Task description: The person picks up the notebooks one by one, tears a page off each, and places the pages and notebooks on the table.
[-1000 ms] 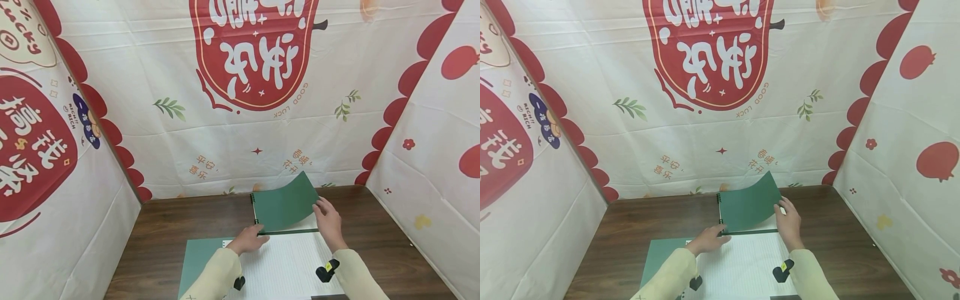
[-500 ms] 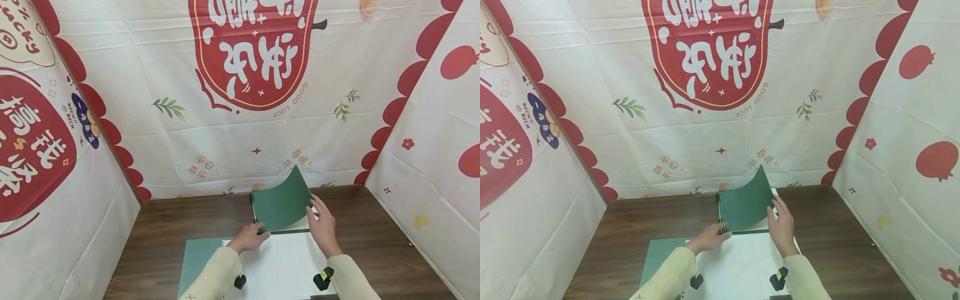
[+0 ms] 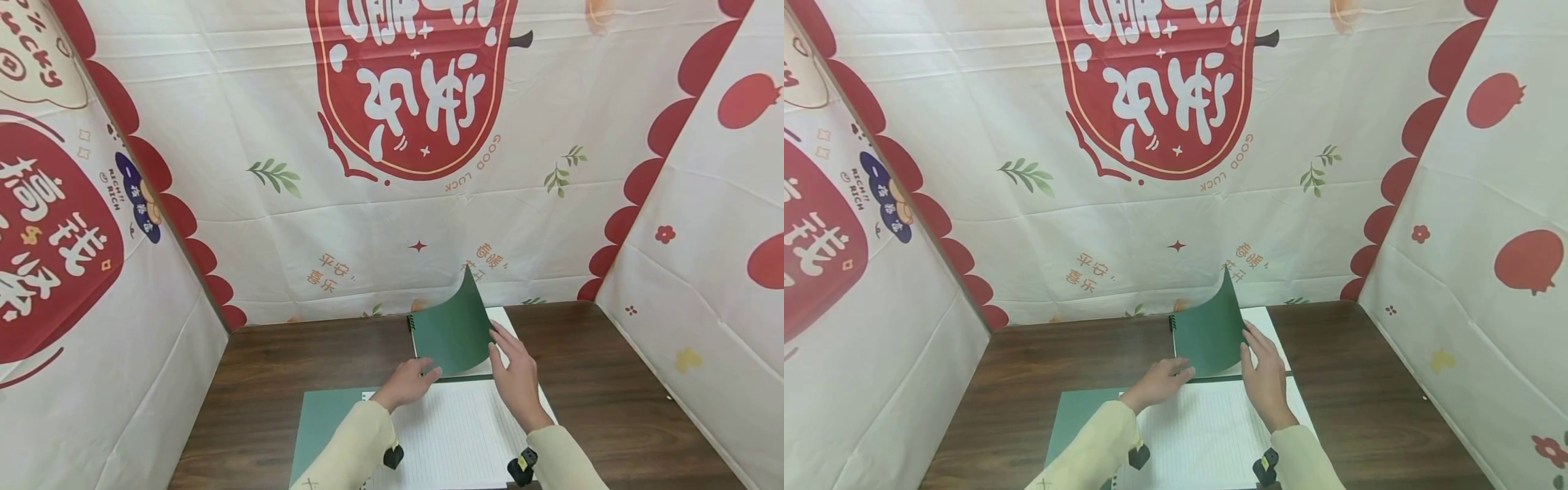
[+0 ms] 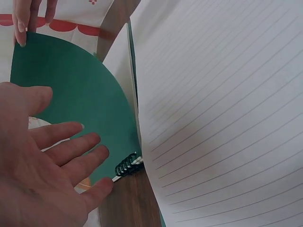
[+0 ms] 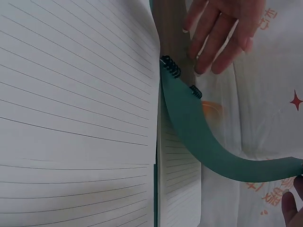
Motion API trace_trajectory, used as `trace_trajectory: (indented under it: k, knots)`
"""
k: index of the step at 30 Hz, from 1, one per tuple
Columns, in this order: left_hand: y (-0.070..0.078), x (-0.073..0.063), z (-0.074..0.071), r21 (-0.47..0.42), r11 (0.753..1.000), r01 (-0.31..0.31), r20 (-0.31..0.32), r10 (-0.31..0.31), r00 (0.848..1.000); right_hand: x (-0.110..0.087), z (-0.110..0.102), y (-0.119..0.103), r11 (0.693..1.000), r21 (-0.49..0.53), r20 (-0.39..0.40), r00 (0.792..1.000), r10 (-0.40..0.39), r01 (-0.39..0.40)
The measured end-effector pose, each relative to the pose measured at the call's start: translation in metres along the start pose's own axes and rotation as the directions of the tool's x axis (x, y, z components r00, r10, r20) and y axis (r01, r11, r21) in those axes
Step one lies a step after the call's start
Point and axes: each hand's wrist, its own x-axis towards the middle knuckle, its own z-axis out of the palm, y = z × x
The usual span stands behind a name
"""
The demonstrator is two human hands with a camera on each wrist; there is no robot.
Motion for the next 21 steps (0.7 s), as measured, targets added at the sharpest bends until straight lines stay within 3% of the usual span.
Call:
trace_trajectory:
  k: [13,21]
  knots:
    - [0.007,0.006,-0.003,-0.1,0.994,-0.051,-0.069,0.044,0.997,-0.01,0.014,-0.014,0.967,-0.115,-0.06,0.971,-0.233,0.225]
    - [0.014,0.009,-0.005,-0.131,0.99,-0.047,-0.099,0.034,0.995,-0.018,0.025,-0.022,0.945,-0.133,-0.058,0.949,-0.309,0.299]
